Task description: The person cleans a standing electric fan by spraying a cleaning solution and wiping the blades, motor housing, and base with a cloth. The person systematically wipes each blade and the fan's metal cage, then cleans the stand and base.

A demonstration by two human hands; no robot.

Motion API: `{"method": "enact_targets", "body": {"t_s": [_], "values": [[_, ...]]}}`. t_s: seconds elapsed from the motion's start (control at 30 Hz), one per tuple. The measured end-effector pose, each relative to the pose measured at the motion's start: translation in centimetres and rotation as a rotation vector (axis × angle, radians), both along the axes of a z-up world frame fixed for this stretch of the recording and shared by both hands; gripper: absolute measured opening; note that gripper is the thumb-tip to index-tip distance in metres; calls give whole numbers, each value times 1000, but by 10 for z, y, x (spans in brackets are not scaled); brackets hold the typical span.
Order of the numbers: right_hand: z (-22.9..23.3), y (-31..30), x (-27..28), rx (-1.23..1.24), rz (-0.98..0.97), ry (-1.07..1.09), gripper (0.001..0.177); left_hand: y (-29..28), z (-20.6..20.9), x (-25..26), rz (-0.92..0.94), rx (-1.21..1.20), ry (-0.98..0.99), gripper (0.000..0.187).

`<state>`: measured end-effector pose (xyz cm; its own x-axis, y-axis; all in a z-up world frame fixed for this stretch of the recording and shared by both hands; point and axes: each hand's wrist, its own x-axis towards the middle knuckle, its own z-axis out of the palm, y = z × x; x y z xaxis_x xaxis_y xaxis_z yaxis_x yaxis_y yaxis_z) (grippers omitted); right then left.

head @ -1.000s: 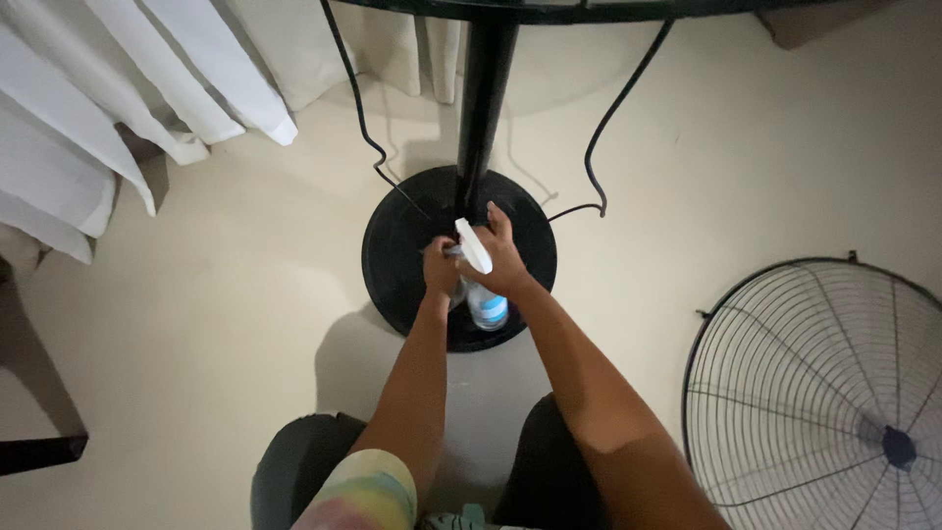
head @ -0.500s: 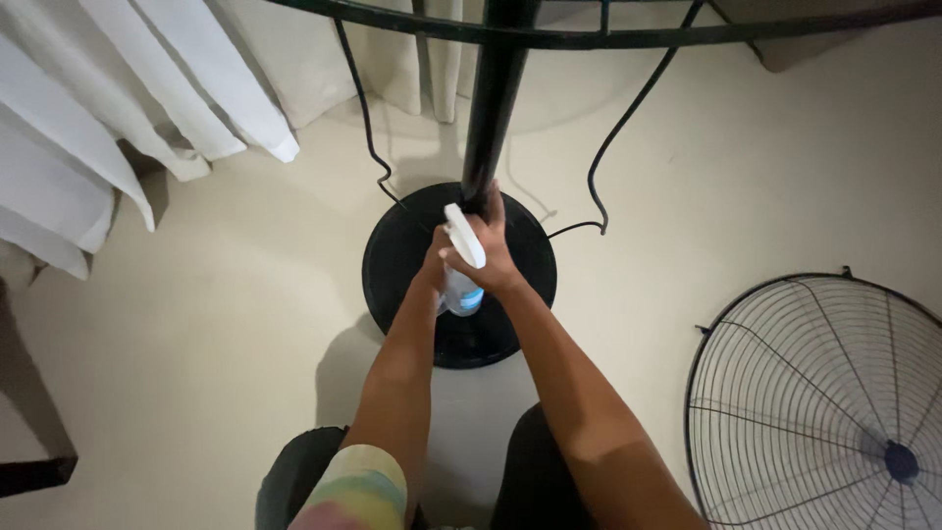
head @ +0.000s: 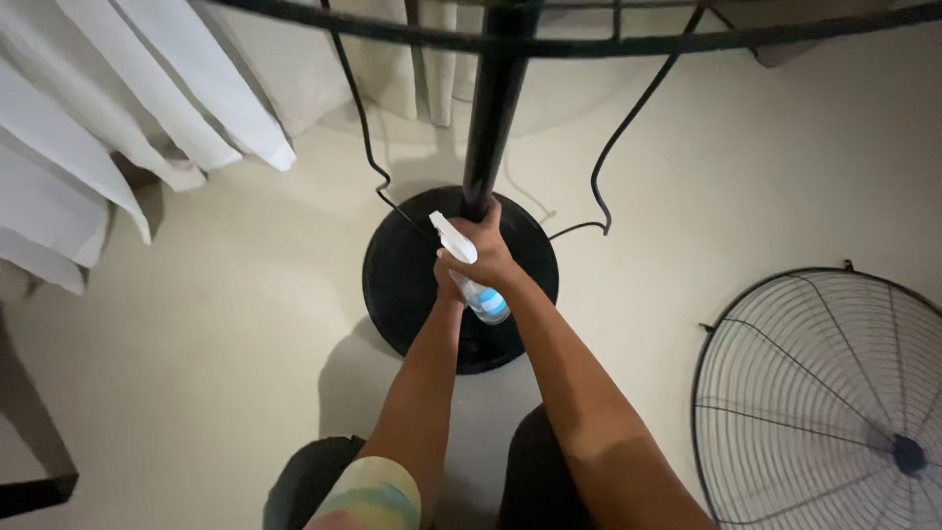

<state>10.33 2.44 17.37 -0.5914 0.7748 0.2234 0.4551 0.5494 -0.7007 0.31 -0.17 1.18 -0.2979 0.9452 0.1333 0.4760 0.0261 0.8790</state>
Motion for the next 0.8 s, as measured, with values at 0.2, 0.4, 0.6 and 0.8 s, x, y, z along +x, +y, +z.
{"method": "enact_targets", "body": {"t_s": [0.2, 0.4, 0.6, 0.8], "values": [[15, 5, 6, -130, 8, -88, 55, 3, -3, 11, 102, 10, 226, 56], [17, 9, 17, -62, 123, 148, 42, -1, -4, 21, 178, 83, 170, 54], [16, 8, 11, -162, 76, -49, 43, -7, 17, 24, 73, 222, -83, 55], [3, -4, 15, -9, 66, -15, 37, -32, 24, 9, 287, -26, -485, 43]]}}
